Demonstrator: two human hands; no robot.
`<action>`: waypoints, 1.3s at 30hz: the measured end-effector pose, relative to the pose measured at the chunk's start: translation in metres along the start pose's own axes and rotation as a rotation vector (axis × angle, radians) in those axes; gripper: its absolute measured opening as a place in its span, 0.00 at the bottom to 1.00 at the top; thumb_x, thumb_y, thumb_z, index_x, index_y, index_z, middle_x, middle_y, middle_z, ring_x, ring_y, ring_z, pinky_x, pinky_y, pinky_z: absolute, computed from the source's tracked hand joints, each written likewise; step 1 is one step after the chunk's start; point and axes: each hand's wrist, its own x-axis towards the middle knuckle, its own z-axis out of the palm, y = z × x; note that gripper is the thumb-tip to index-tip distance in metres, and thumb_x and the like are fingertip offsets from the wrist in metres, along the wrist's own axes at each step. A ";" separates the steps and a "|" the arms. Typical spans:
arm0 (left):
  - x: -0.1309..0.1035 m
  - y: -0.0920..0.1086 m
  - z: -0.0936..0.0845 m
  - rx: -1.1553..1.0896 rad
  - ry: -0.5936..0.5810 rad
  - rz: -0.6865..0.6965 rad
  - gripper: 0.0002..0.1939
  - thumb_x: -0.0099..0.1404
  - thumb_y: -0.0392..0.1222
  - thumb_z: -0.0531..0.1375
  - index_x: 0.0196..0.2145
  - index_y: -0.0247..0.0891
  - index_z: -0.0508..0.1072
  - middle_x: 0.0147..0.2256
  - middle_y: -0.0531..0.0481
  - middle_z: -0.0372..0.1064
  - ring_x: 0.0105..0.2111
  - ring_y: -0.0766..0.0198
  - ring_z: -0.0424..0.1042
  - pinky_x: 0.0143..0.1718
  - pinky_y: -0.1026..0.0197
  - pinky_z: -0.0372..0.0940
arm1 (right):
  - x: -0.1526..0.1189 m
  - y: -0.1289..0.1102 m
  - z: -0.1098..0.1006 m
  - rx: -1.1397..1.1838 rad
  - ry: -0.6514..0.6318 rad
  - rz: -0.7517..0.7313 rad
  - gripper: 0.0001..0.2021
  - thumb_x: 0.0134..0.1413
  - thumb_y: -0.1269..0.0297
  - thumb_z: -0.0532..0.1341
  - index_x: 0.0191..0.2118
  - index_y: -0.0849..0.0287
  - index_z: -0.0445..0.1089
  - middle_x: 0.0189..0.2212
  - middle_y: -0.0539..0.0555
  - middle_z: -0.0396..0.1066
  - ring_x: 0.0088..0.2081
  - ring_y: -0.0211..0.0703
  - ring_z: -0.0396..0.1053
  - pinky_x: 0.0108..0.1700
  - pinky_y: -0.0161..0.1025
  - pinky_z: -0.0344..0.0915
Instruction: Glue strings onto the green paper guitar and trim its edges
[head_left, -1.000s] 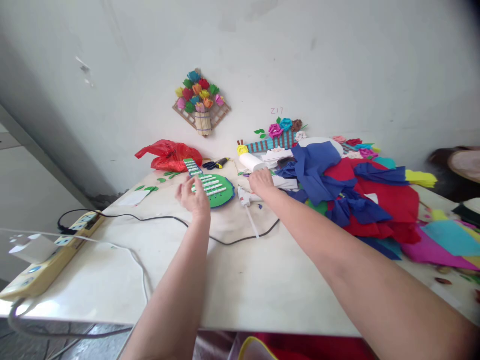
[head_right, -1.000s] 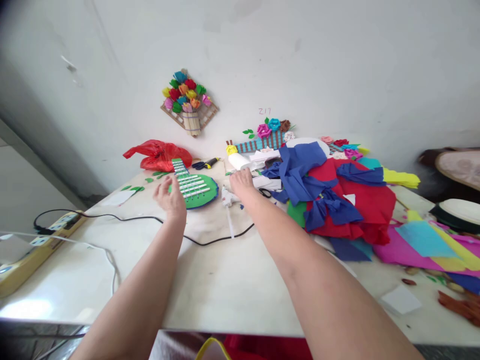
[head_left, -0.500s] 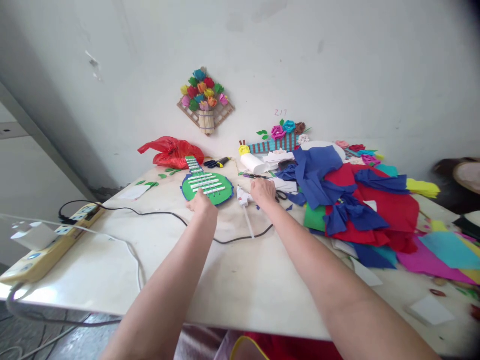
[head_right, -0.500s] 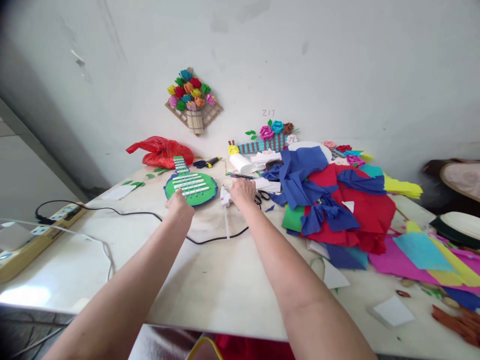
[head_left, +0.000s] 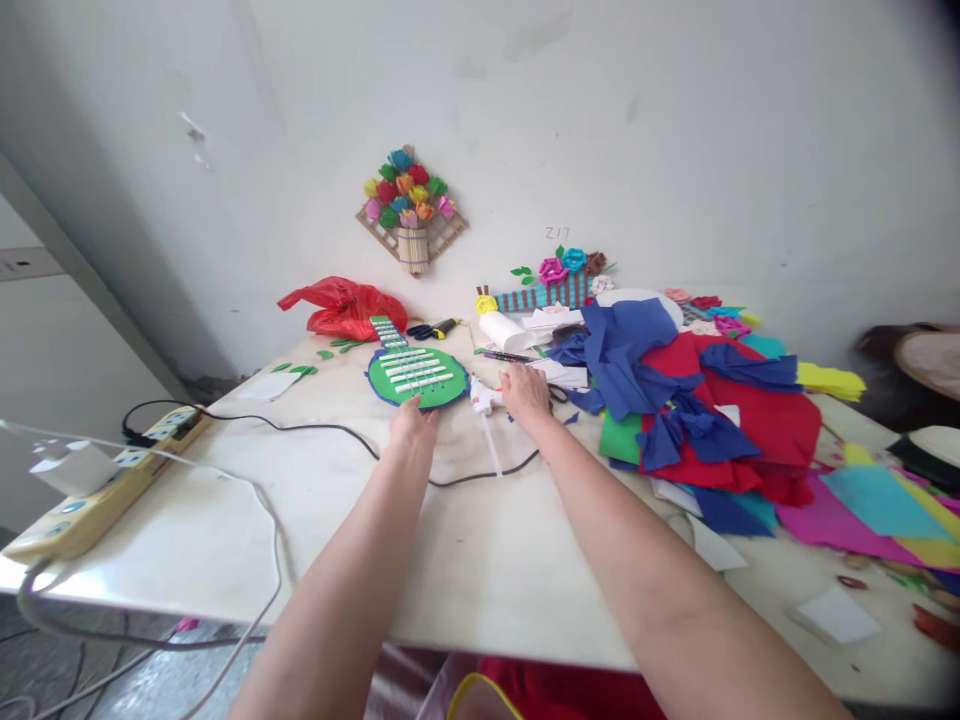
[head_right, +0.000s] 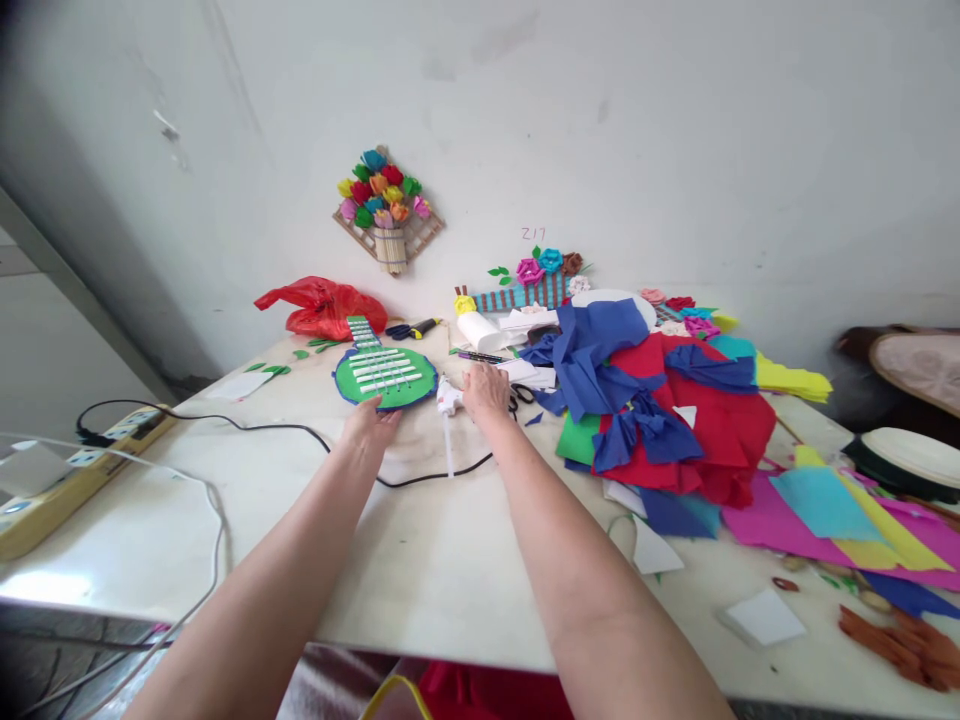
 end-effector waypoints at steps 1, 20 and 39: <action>0.000 0.003 0.000 -0.002 0.058 -0.014 0.15 0.60 0.30 0.52 0.45 0.37 0.64 0.43 0.41 0.65 0.46 0.58 0.69 0.38 0.60 0.69 | -0.001 0.000 0.001 -0.008 0.005 -0.006 0.13 0.60 0.64 0.48 0.39 0.63 0.68 0.39 0.61 0.70 0.44 0.48 0.64 0.45 0.42 0.53; -0.001 0.002 -0.009 0.113 0.209 0.240 0.16 0.57 0.28 0.55 0.44 0.35 0.66 0.35 0.45 0.65 0.25 0.68 0.68 0.26 0.58 0.70 | -0.008 0.004 0.014 0.062 -0.030 -0.015 0.13 0.53 0.70 0.52 0.42 0.59 0.70 0.42 0.56 0.71 0.47 0.47 0.63 0.47 0.42 0.51; -0.016 0.024 -0.014 -0.050 -0.150 0.250 0.11 0.57 0.29 0.56 0.38 0.36 0.69 0.26 0.53 0.67 0.21 0.72 0.68 0.35 0.60 0.69 | -0.003 -0.005 0.005 0.354 0.034 0.221 0.14 0.57 0.61 0.50 0.42 0.57 0.70 0.38 0.54 0.74 0.40 0.44 0.68 0.38 0.37 0.57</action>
